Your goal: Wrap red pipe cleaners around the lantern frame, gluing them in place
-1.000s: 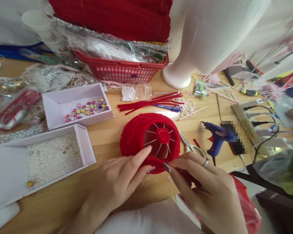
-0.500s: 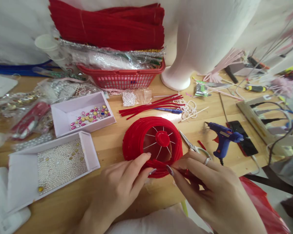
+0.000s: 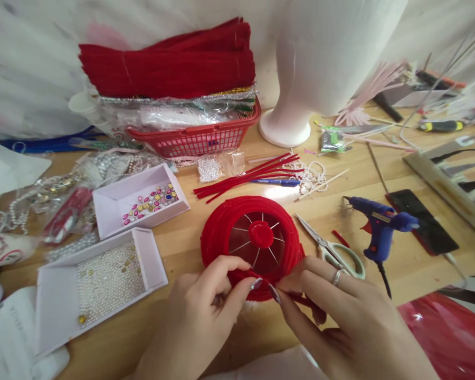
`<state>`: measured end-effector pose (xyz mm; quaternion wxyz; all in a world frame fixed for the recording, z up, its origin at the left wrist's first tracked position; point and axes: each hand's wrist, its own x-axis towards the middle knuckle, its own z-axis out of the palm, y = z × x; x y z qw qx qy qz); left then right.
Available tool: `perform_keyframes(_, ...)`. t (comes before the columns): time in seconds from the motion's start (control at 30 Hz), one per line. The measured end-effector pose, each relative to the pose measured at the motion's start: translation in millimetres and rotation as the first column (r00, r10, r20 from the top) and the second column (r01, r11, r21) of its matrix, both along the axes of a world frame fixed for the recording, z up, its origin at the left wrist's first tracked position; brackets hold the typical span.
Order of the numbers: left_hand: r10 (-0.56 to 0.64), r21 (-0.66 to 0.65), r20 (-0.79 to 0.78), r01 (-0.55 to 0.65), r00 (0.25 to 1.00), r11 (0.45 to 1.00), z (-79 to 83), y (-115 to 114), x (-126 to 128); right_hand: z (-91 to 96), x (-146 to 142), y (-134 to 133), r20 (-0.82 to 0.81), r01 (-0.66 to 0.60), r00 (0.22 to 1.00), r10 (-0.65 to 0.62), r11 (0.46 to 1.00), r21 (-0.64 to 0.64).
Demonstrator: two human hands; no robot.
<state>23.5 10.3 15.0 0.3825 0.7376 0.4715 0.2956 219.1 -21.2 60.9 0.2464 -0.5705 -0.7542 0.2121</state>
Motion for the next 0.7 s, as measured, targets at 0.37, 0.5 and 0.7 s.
perform_keyframes(0.37, -0.054, -0.105, -0.026, 0.051, 0.998, 0.993, 13.5, 4.0, -0.4, -2.8, 6.4, 1.3, 0.005, -0.037, 0.999, 0.037, 0.999, 0.008)
perform_keyframes(0.5, -0.058, -0.135, -0.022, 0.055, 0.998, 0.989, 15.0, 5.2, 0.5, -4.3, 7.9, 1.9, -0.005, -0.047, 0.999, 0.047, 0.999, 0.023)
perform_keyframes(0.7, 0.015, -0.315, -0.042, -0.027, 0.999, 0.949, 22.7, 2.6, 4.8, -8.8, 9.6, 5.2, -0.04, -0.048, 0.998, 0.051, 0.996, 0.072)
